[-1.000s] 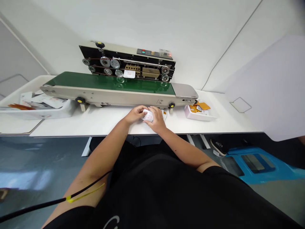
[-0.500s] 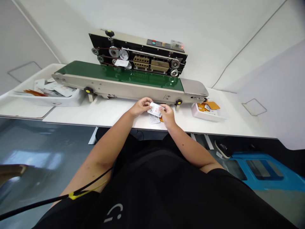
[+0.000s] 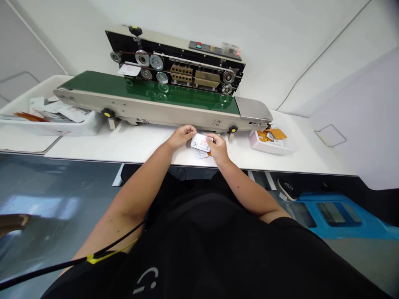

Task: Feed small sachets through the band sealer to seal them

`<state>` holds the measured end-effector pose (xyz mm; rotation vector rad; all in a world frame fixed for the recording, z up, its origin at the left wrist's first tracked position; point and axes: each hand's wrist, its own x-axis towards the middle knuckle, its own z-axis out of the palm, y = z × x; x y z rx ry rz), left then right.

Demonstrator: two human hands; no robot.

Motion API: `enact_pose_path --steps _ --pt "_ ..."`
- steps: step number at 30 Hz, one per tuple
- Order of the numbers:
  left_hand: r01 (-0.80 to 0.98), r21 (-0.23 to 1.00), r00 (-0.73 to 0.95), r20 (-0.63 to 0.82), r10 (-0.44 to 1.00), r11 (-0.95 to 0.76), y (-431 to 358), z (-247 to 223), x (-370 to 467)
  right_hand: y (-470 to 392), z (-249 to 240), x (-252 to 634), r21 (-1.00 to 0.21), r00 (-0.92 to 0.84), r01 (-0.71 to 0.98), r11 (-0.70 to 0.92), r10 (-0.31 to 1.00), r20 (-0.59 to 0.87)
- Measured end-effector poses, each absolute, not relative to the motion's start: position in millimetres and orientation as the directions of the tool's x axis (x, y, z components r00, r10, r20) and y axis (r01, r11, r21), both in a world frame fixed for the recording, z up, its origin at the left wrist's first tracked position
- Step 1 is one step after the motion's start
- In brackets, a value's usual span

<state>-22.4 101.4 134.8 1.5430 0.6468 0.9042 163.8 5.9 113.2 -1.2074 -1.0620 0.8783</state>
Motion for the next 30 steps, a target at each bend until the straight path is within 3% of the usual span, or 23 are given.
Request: enact_pose_path --steps 6,13,19,24,30 --pt "0.05 0.958 0.558 0.206 0.804 -0.281 101 136 -23 1 121 161 -0.986 0.336 0.012 0.169 0.928 0.163" --pt "0.053 0.96 0.58 0.195 0.791 -0.276 105 131 -24 1 118 162 -0.979 0.344 0.013 0.205 0.918 0.197" --pt "-0.022 0.985 0.627 0.146 0.765 -0.17 105 132 -25 -2 119 164 -0.939 0.303 0.253 0.232 0.903 0.305" --pt "-0.048 0.997 0.642 0.074 0.763 -0.057 106 135 -26 -15 129 159 -0.814 0.198 0.477 0.332 0.862 0.467" --pt "-0.064 0.998 0.634 0.033 0.773 0.009 109 136 -26 -24 136 153 -0.768 0.139 0.549 0.33 0.87 0.474"
